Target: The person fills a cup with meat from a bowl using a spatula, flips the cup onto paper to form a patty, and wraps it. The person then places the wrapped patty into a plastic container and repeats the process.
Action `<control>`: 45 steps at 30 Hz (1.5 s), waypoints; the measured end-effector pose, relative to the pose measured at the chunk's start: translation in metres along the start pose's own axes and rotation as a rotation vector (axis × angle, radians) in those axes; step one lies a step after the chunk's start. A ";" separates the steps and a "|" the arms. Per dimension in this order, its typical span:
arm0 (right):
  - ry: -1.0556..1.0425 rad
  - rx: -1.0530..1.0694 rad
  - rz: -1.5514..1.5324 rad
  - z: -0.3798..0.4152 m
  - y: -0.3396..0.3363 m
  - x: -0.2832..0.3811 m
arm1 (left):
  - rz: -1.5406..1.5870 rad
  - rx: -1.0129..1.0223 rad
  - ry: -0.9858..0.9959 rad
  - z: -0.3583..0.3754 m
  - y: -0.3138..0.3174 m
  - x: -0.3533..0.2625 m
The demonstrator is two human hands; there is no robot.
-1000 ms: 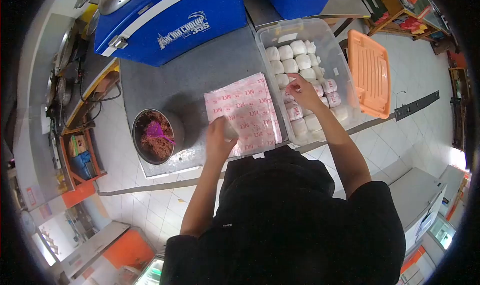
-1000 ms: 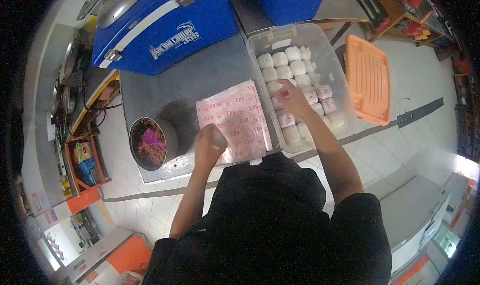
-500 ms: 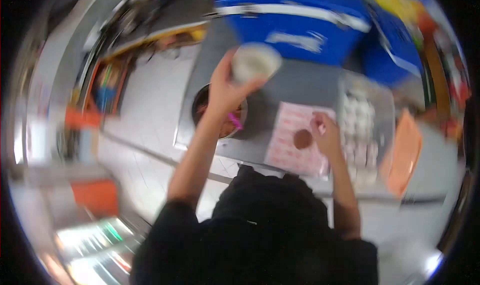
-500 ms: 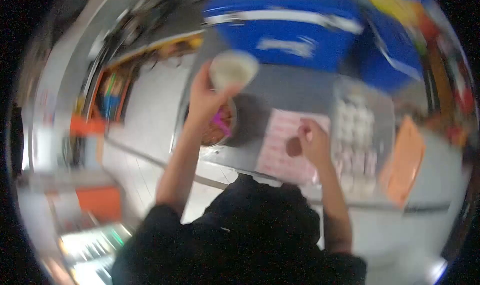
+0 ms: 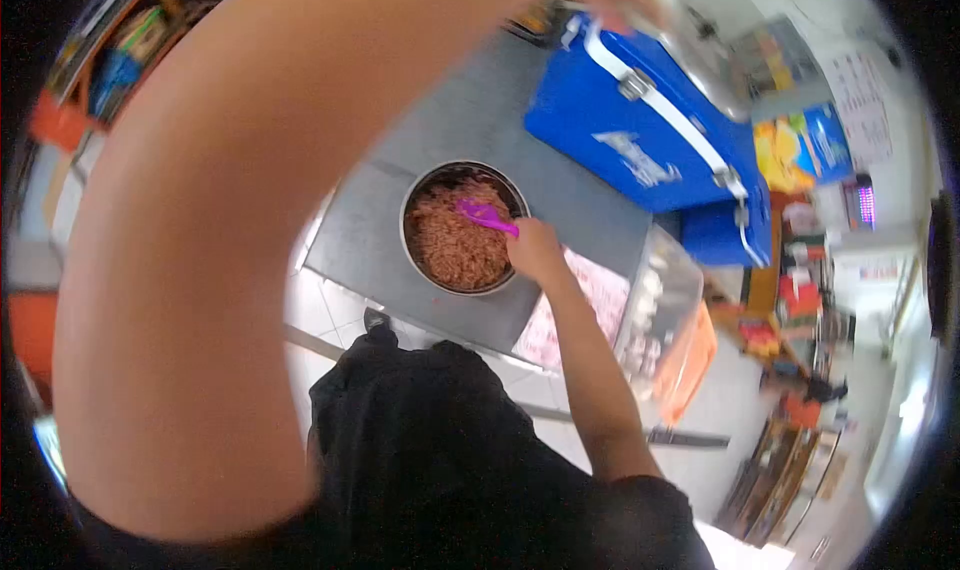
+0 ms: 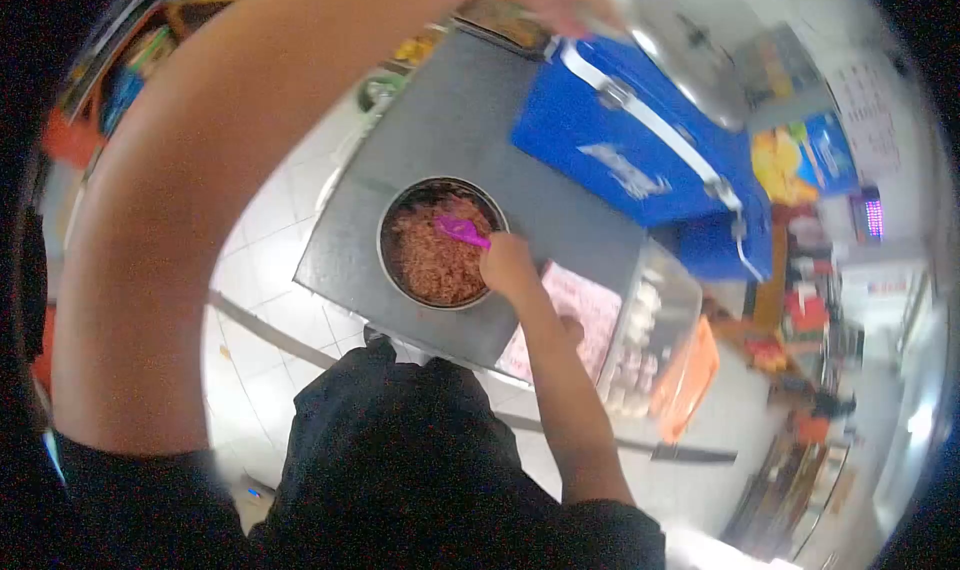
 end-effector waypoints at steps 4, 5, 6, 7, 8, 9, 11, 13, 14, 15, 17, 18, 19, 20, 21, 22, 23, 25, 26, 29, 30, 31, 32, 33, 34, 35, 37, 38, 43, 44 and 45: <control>0.043 -0.005 -0.179 0.022 -0.017 0.022 | 0.666 -0.328 -0.244 0.129 0.120 0.047; 0.085 -0.005 -0.157 0.028 -0.020 0.034 | 0.677 -0.478 -0.221 0.166 0.153 0.044; 0.130 -0.005 -0.132 0.033 -0.023 0.041 | 0.849 -0.519 -0.264 0.194 0.186 0.036; 0.177 -0.010 -0.101 0.034 -0.024 0.047 | 0.951 -0.582 -0.294 0.209 0.227 0.049; 0.251 -0.004 -0.052 0.033 -0.024 0.052 | 1.126 -0.688 -0.394 0.223 0.253 0.034; 0.259 0.007 -0.025 0.035 -0.022 0.055 | 1.159 -0.759 -0.392 0.231 0.276 0.033; 0.268 0.020 0.036 0.036 -0.023 0.059 | 1.196 -0.878 -0.373 0.237 0.310 0.041; 0.240 -0.042 0.038 0.046 -0.019 0.082 | 1.211 -0.968 -0.353 0.240 0.329 0.039; 0.230 -0.028 0.018 0.045 -0.008 0.090 | 1.182 -0.982 -0.370 0.240 0.334 0.036; 0.221 -0.013 -0.001 0.043 0.002 0.098 | 1.177 -1.020 -0.388 0.241 0.337 0.036; 0.191 -0.040 -0.038 0.029 0.024 0.113 | 1.164 -1.106 -0.420 0.242 0.340 0.038; 0.182 -0.095 -0.057 0.017 0.036 0.119 | 1.157 -1.102 -0.396 0.240 0.341 0.039; 0.172 -0.146 -0.077 0.010 0.045 0.124 | 1.150 -1.098 -0.378 0.240 0.343 0.038; 0.152 -0.206 -0.087 0.002 0.053 0.127 | 1.143 -1.093 -0.363 0.242 0.346 0.037; 0.142 -0.210 -0.095 -0.003 0.055 0.126 | 1.111 -1.069 -0.356 0.241 0.347 0.038; 0.135 -0.215 -0.103 -0.007 0.059 0.122 | 1.081 -1.043 -0.348 0.241 0.349 0.039; 0.126 -0.219 -0.108 -0.009 0.061 0.117 | 1.051 -1.020 -0.339 0.240 0.351 0.040; 0.025 -0.164 -0.140 0.004 0.055 0.104 | 0.966 -1.030 -0.313 0.238 0.350 0.038; -0.025 -0.149 -0.160 0.011 0.050 0.098 | 0.925 -1.037 -0.299 0.238 0.350 0.036; -0.089 -0.093 -0.257 0.022 0.048 0.070 | 1.038 -1.076 -0.351 0.242 0.344 0.038; -0.106 -0.067 -0.280 0.024 0.044 0.060 | 1.093 -1.051 -0.357 0.245 0.338 0.039; -0.121 -0.041 -0.305 0.027 0.038 0.052 | 1.150 -1.021 -0.364 0.254 0.330 0.040; -0.123 0.056 -0.349 0.030 0.032 0.042 | 1.205 -0.987 -0.370 0.262 0.320 0.043; -0.120 -0.001 -0.362 0.032 0.028 0.032 | 1.271 -0.899 -0.313 0.269 0.312 0.051; -0.117 -0.052 -0.376 0.036 0.026 0.024 | 1.336 -0.811 -0.263 0.279 0.304 0.059; -0.115 -0.101 -0.388 0.036 0.024 0.019 | 1.399 -0.723 -0.214 0.283 0.303 0.062; -0.065 -0.105 -0.345 0.057 -0.021 0.029 | 1.510 -0.584 -0.379 0.281 0.306 0.051; -0.055 -0.157 -0.285 0.068 -0.044 0.036 | 1.511 -0.486 -0.489 0.271 0.304 0.037; 0.015 -0.504 0.084 0.079 -0.069 0.080 | 1.883 -0.403 -0.613 0.224 0.318 -0.012; -0.060 -0.617 0.124 0.077 -0.065 0.085 | 1.983 -0.422 -0.546 0.220 0.324 -0.011; -0.052 -0.629 0.104 0.081 -0.066 0.085 | 2.082 -0.442 -0.474 0.216 0.330 -0.007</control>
Point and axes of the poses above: each hand's wrist, its own z-axis away from the middle knuckle, its own y-axis out of the palm, x = y × z, the point moved 3 cm from there along -z, towards the middle knuckle, and after that the axes turned 14 degrees about x, right-handed, at the moved point
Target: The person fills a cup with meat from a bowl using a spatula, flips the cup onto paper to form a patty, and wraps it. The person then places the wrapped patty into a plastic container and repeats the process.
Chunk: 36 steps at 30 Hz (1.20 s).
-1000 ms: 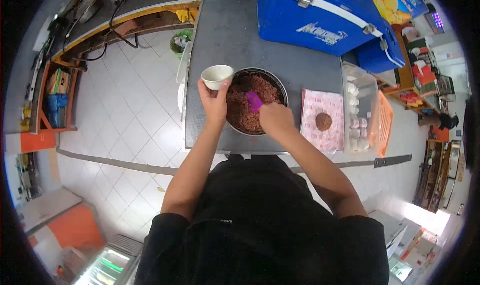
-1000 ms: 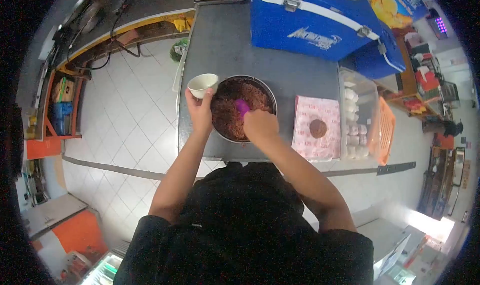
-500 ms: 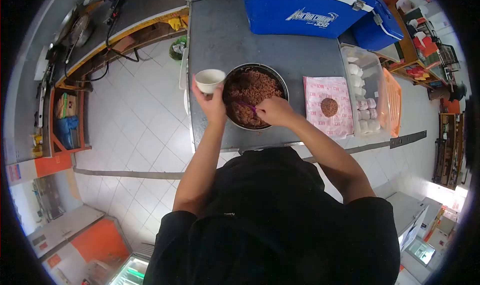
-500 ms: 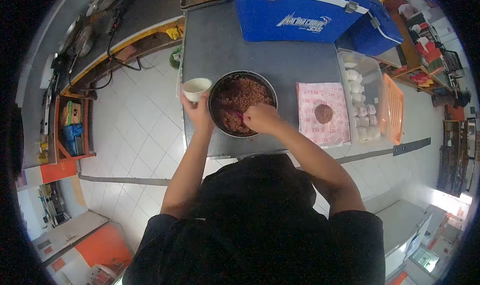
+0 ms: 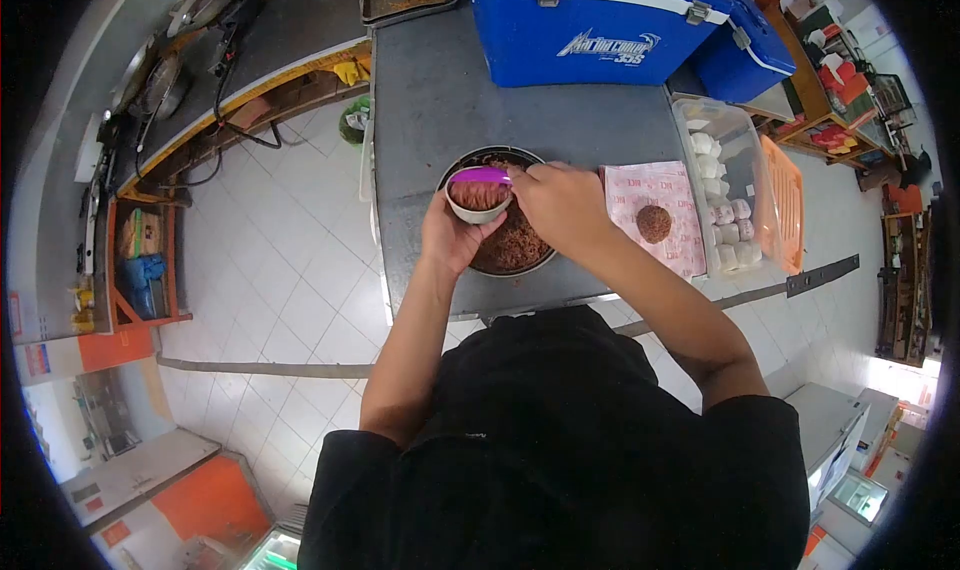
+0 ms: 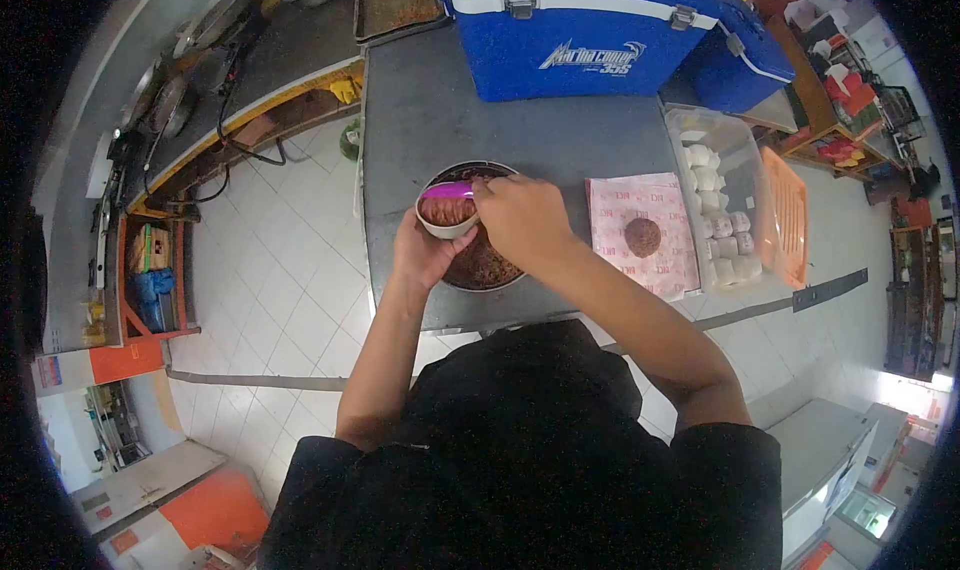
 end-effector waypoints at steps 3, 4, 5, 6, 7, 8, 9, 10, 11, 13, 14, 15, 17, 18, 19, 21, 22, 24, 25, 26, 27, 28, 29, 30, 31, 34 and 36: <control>0.094 0.011 -0.092 0.004 -0.015 -0.003 | 0.133 0.160 0.014 -0.006 -0.023 -0.001; 0.172 0.044 -0.155 0.007 -0.020 -0.011 | 0.153 0.164 0.019 -0.003 -0.025 -0.002; 0.253 0.075 -0.218 0.011 -0.023 -0.018 | 0.136 0.151 0.036 -0.001 -0.026 -0.003; 0.217 0.113 -0.331 0.014 -0.006 -0.027 | 0.118 0.140 0.050 0.001 -0.023 -0.005; 0.181 0.152 -0.441 0.018 0.025 -0.038 | 0.101 0.131 0.062 0.002 -0.018 -0.007; 0.147 0.188 -0.551 0.020 0.042 -0.044 | 0.028 0.057 0.093 0.003 -0.011 -0.008; 0.120 0.291 -0.504 0.015 0.038 -0.027 | -0.045 -0.017 0.118 0.004 -0.003 -0.006; 0.153 0.288 -0.407 0.013 0.034 -0.021 | -0.118 -0.092 0.139 0.005 0.000 -0.004; 0.183 0.285 -0.310 0.012 0.031 -0.018 | -0.163 -0.089 0.202 0.005 -0.001 -0.004; 0.232 0.244 -0.123 0.009 0.021 -0.019 | -0.252 -0.086 0.333 0.003 -0.016 -0.004; 0.220 0.269 -0.070 0.010 0.021 -0.022 | -0.445 -0.097 0.446 0.004 -0.023 -0.007; 0.207 0.295 -0.018 0.015 0.021 -0.027 | -0.638 -0.110 0.557 0.004 -0.033 -0.008; 0.175 0.360 0.065 0.022 0.021 -0.021 | -0.953 -0.173 0.736 0.007 -0.042 -0.006; 0.152 0.420 0.060 0.027 0.025 -0.013 | -1.073 -0.225 0.804 0.009 -0.045 -0.002; 0.128 0.478 0.056 0.032 0.033 -0.006 | -1.192 -0.278 0.874 0.009 -0.041 -0.001; 0.075 0.498 0.021 0.044 0.062 0.004 | -1.229 -0.310 0.891 0.008 -0.038 0.001; 0.072 0.519 -0.007 0.046 0.070 0.006 | -1.249 -0.332 0.897 0.009 -0.037 0.003; 0.066 0.557 -0.067 0.049 0.084 0.011 | -1.323 -0.366 0.931 0.011 -0.037 0.004; 0.109 0.603 -0.110 0.048 0.090 0.009 | -1.361 -0.378 0.953 0.011 -0.036 0.003; 0.153 0.649 -0.154 0.046 0.094 0.003 | -1.342 -0.373 0.958 0.012 -0.036 0.003; 0.198 0.692 -0.195 0.044 0.096 -0.005 | -1.321 -0.365 0.966 0.011 -0.036 0.003; 0.193 0.684 -0.261 0.044 0.094 -0.014 | -1.299 -0.355 0.973 0.010 -0.036 0.002; 0.189 0.674 -0.324 0.044 0.091 -0.025 | -1.185 -0.334 0.910 0.008 -0.039 0.001; 0.185 0.661 -0.386 0.043 0.085 -0.034 | -1.070 -0.309 0.848 0.008 -0.039 -0.003; 0.224 0.651 -0.433 0.042 0.076 -0.042 | -0.956 -0.285 0.783 0.008 -0.039 -0.006; 0.270 0.580 -0.428 0.044 0.070 -0.059 | -0.727 -0.209 0.534 0.022 -0.022 -0.021; 0.280 0.562 -0.496 0.044 0.061 -0.062 | -0.736 -0.248 0.393 0.026 -0.025 -0.024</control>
Point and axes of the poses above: each hand's wrist, its own z-axis away from the middle knuckle, its own y-axis out of the palm, x = y × z, the point moved 3 cm from there along -z, towards the middle knuckle, and after that the axes turned 14 degrees about x, right-handed, at the moved point
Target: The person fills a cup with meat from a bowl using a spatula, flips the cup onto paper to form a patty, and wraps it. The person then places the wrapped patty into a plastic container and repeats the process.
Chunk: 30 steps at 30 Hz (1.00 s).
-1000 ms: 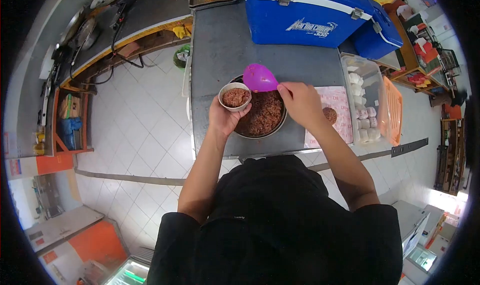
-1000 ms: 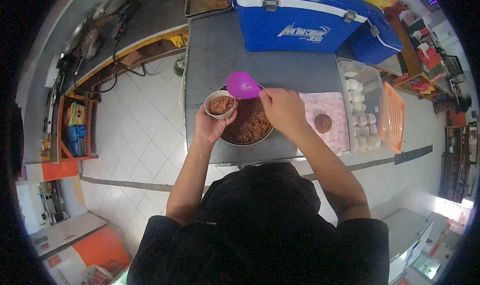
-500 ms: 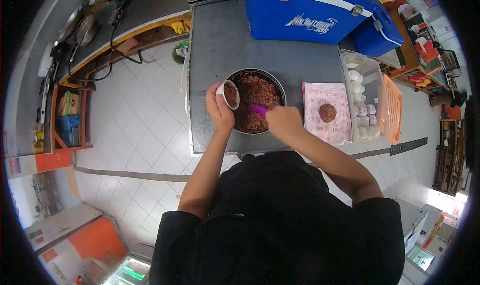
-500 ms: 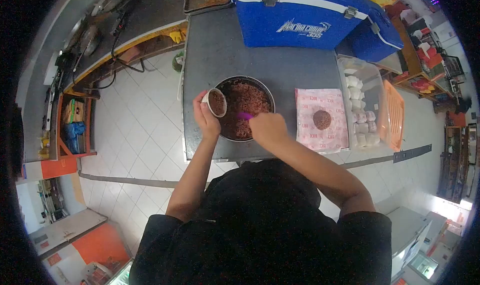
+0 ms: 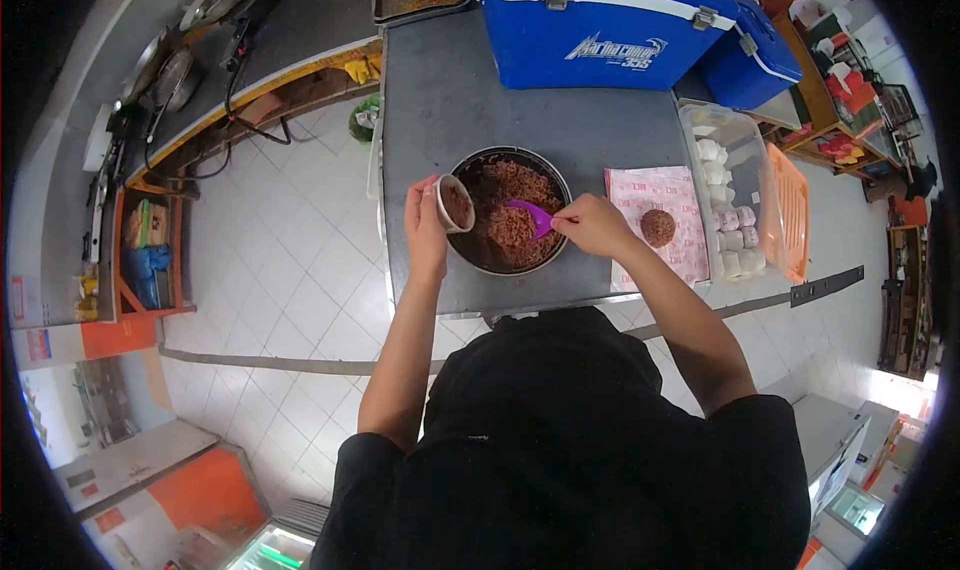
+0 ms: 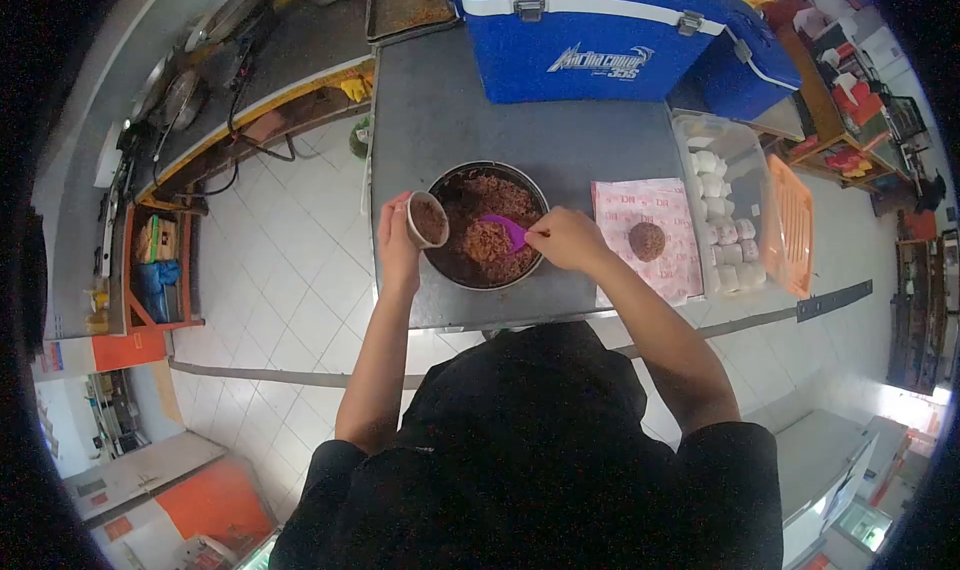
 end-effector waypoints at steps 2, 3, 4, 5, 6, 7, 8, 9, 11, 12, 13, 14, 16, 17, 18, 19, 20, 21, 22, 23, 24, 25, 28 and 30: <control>-0.019 -0.024 -0.075 0.004 -0.008 0.003 | -0.045 0.017 -0.130 0.001 0.000 -0.003; -0.011 -0.070 -0.105 0.007 -0.012 0.007 | -0.098 0.067 -0.191 0.002 0.001 -0.003; -0.002 -0.117 -0.136 0.012 -0.013 0.013 | -0.027 0.057 -0.218 0.004 0.003 0.000; 0.008 -0.166 -0.166 0.014 -0.013 0.019 | 0.044 0.049 -0.244 0.005 0.009 0.003; -0.076 -0.261 -0.170 0.016 -0.008 0.024 | 0.115 0.041 -0.270 0.009 0.019 0.002; -0.159 -0.355 -0.174 0.018 0.002 0.028 | 0.230 0.053 -0.344 0.018 0.037 -0.020; -0.241 -0.446 -0.177 0.020 0.013 0.033 | 0.351 0.075 -0.334 0.016 0.043 -0.011; -0.263 -0.412 -0.102 0.021 0.024 0.037 | 0.471 0.096 -0.321 0.012 0.045 0.002; -0.158 -0.356 0.091 0.025 0.041 0.056 | 0.596 0.119 -0.311 0.008 0.052 0.007; -0.103 -0.324 0.186 0.028 0.049 0.062 | 0.571 0.117 -0.299 0.008 0.053 0.009; -0.128 -0.342 0.275 0.024 0.061 0.061 | 0.546 0.116 -0.287 0.008 0.054 0.010; -0.149 -0.328 0.292 0.024 0.064 0.058 | 0.521 0.112 -0.276 0.011 0.054 0.012; -0.197 -0.306 0.325 0.025 0.058 0.059 | 0.584 0.187 -0.312 0.010 0.045 0.018; -0.229 -0.323 0.300 0.025 0.050 0.058 | 0.614 0.228 -0.329 0.009 0.041 0.021; -0.262 -0.337 0.275 0.026 0.039 0.054 | 0.627 0.259 -0.317 0.011 0.042 0.019; -0.297 -0.352 0.252 0.028 0.029 0.052 | 0.640 0.288 -0.302 0.013 0.042 0.017; -0.280 -0.429 0.196 0.031 0.020 0.049 | 0.655 0.317 -0.282 0.013 0.042 0.014; -0.264 -0.502 0.141 0.034 0.012 0.047 | 0.653 0.291 -0.238 0.012 0.038 0.016; -0.249 -0.570 0.085 0.035 0.006 0.045 | 0.652 0.260 -0.193 0.012 0.034 0.020; -0.215 -0.581 -0.021 0.028 0.007 0.038 | 0.649 0.230 -0.151 0.012 0.030 0.023; -0.175 -0.480 -0.177 0.023 0.014 0.034 | 0.624 0.188 -0.099 0.013 0.028 0.022; -0.134 -0.380 -0.330 0.018 0.021 0.032 | 0.598 0.150 -0.044 0.013 0.029 0.022; -0.249 -0.255 -0.475 0.003 0.050 0.049 | 0.425 0.131 0.028 0.015 0.039 0.020; -0.183 -0.133 -0.302 0.005 0.046 0.056 | 0.359 0.180 0.018 0.021 0.040 0.021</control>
Point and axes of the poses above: each hand's wrist, its own z-axis away from the middle knuckle, its own y-axis out of the palm, x = y × z, the point moved 3 cm from there along -z, towards the middle knuckle, and after that the axes turned 14 degrees about x, right-handed, at the moved point
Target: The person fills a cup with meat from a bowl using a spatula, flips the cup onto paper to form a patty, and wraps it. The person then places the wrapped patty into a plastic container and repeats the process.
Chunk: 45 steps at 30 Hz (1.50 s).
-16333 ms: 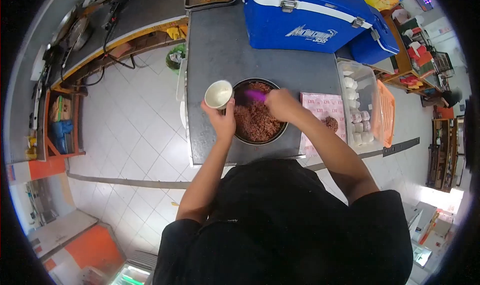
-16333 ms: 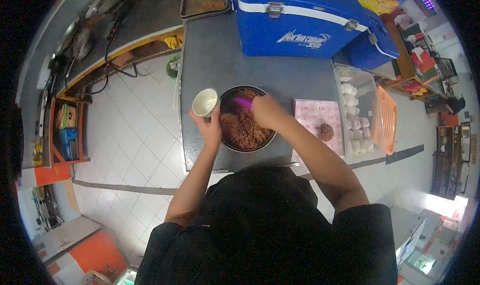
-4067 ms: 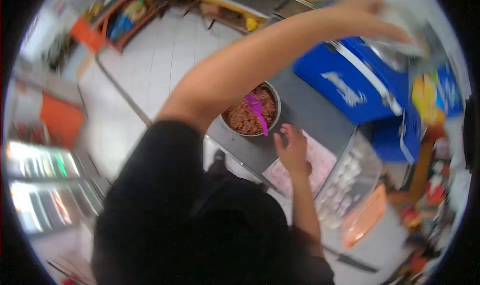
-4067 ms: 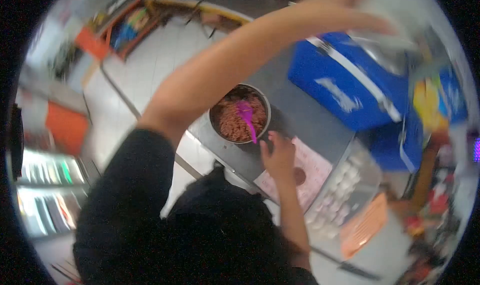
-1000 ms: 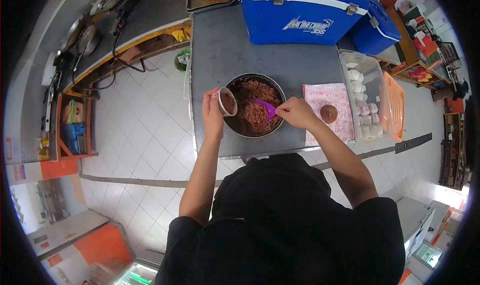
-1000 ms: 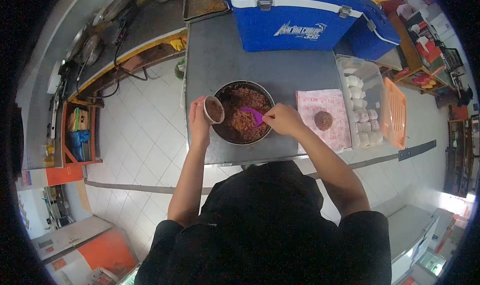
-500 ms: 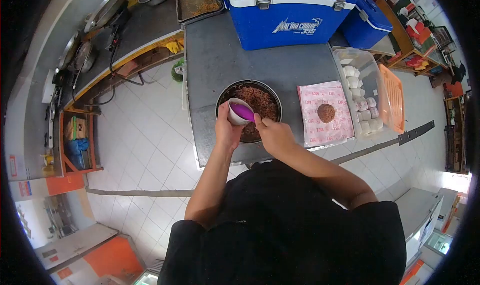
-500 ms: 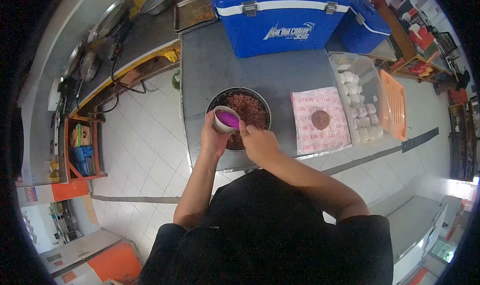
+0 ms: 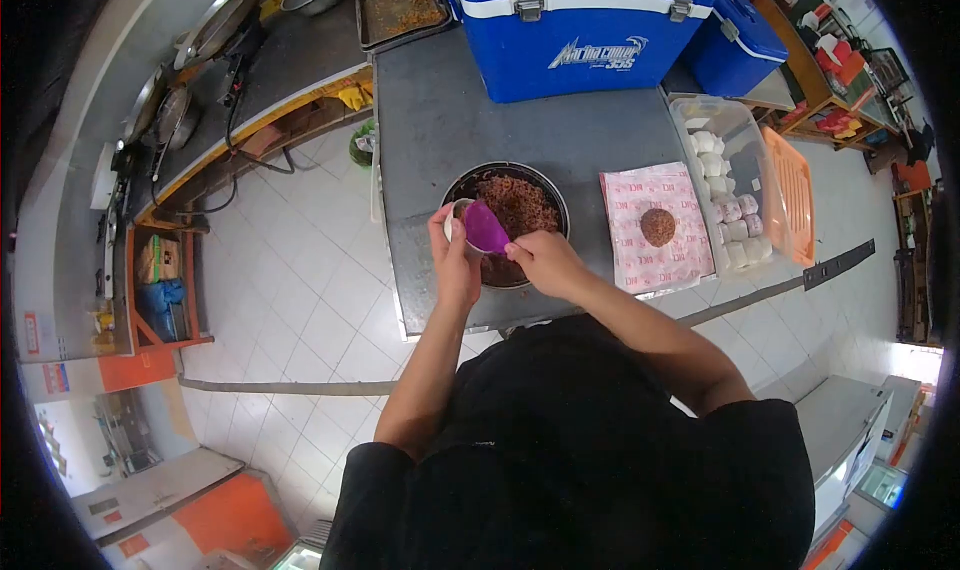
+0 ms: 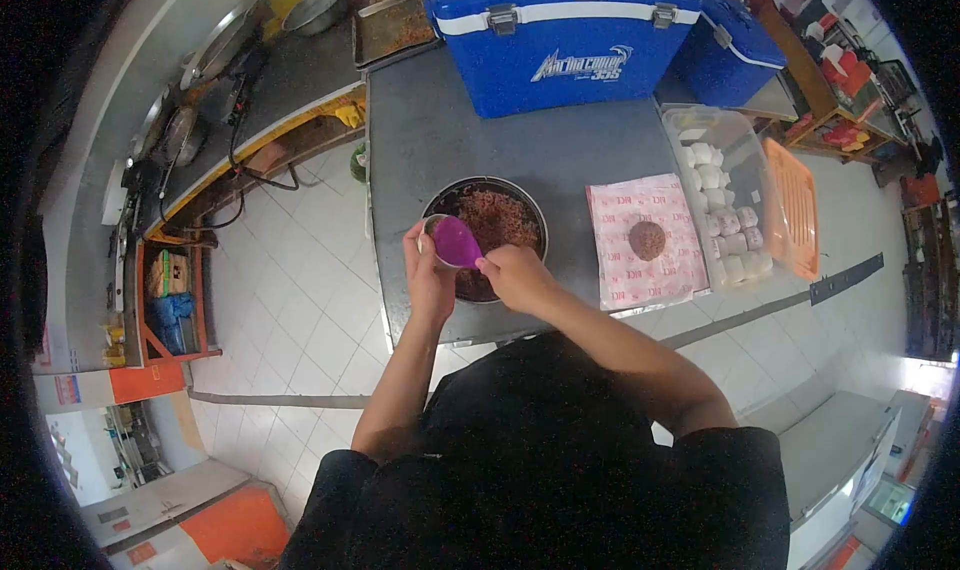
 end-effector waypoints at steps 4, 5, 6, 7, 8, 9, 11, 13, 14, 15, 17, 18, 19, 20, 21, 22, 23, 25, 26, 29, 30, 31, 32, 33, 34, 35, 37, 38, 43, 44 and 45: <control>-0.107 0.011 0.259 -0.015 -0.028 -0.020 | 0.125 0.066 -0.055 0.002 -0.011 0.000; -0.041 -0.014 0.236 -0.011 -0.042 -0.016 | 0.182 0.058 -0.061 0.002 -0.013 0.001; 0.025 -0.035 0.217 -0.009 -0.052 -0.011 | 0.140 0.087 -0.054 0.001 -0.011 -0.002; 0.013 0.011 0.111 -0.009 -0.048 -0.007 | 0.101 0.113 -0.045 0.000 -0.010 -0.003; -0.023 -0.005 0.155 -0.015 -0.043 -0.006 | 0.064 0.134 -0.040 0.002 -0.009 -0.002; -0.054 -0.017 0.189 -0.022 -0.029 -0.010 | 0.077 0.111 -0.053 0.007 -0.008 -0.001; -0.040 -0.066 0.208 -0.033 -0.025 -0.016 | 0.100 0.076 -0.071 0.011 -0.004 -0.001; 0.023 0.010 0.315 -0.051 -0.035 -0.030 | 0.213 0.097 -0.075 0.021 -0.014 0.005; 0.059 0.046 0.364 -0.058 -0.038 -0.039 | 0.267 0.110 -0.082 0.030 -0.019 0.008; -0.052 0.074 0.462 -0.065 -0.035 -0.055 | 0.380 0.130 -0.084 0.039 -0.012 0.004; -0.264 -0.228 0.587 -0.049 -0.046 -0.043 | 0.414 0.273 -0.061 0.059 0.006 -0.002; -0.329 -0.307 0.570 -0.038 -0.058 -0.043 | 0.433 0.346 -0.048 0.068 0.020 -0.005; -0.395 -0.385 0.556 -0.028 -0.070 -0.043 | 0.366 0.153 -0.223 0.077 0.038 -0.009; -0.273 -0.190 0.483 -0.016 -0.083 -0.057 | 0.235 0.185 -0.211 0.086 0.045 0.001; -0.146 0.002 0.409 0.003 -0.099 -0.077 | 0.108 0.220 -0.200 0.095 0.050 0.015; -0.015 0.185 0.334 0.024 -0.116 -0.100 | -0.018 0.259 -0.186 0.102 0.057 0.028; 0.074 0.377 0.537 0.046 -0.128 -0.130 | -0.109 0.259 -0.240 0.107 0.064 0.042; 0.233 0.569 0.704 0.106 -0.138 -0.187 | -0.218 0.179 -0.299 0.122 0.069 0.086; 0.294 0.558 0.680 0.135 -0.143 -0.211 | -0.363 0.123 -0.301 0.121 0.069 0.110; -0.088 0.170 0.846 0.189 -0.142 -0.286 | -0.695 -0.160 -0.128 0.109 0.069 0.172; -0.172 0.083 0.865 0.198 -0.140 -0.304 | -0.782 -0.216 -0.109 0.103 0.074 0.183; -0.199 0.070 0.843 0.201 -0.143 -0.317 | -0.867 -0.273 -0.087 0.095 0.079 0.191; -0.229 0.060 0.825 0.204 -0.147 -0.329 | -0.950 -0.335 -0.061 0.089 0.085 0.199; -0.169 0.190 0.713 0.206 -0.158 -0.325 | -0.987 -0.418 0.016 0.090 0.088 0.208; -0.217 0.198 0.637 0.205 -0.163 -0.334 | -1.213 -0.438 0.068 0.091 0.110 0.200; -0.265 0.207 0.561 0.201 -0.169 -0.343 | -1.437 -0.454 0.121 0.095 0.133 0.193; -0.239 0.139 0.355 0.191 -0.183 -0.354 | -1.564 -0.301 0.378 0.097 0.168 0.195; -0.167 0.064 0.225 0.180 -0.189 -0.357 | -1.530 0.006 0.301 0.094 0.177 0.205; 0.135 -0.192 -0.028 0.148 -0.198 -0.384 | -1.588 0.749 0.029 0.047 0.270 0.260; 0.185 -0.211 -0.068 0.148 -0.198 -0.384 | -1.664 0.683 0.021 0.036 0.277 0.267; 0.237 -0.229 -0.108 0.151 -0.195 -0.381 | -1.735 0.615 0.011 0.027 0.282 0.273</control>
Point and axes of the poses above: each hand's wrist, its own z-axis away from the middle knuckle, its own y-axis out of the palm, x = y × z, the point moved 3 cm from there along -z, towards the middle knuckle, and after that the axes turned 14 degrees about x, right-handed, at the moved point
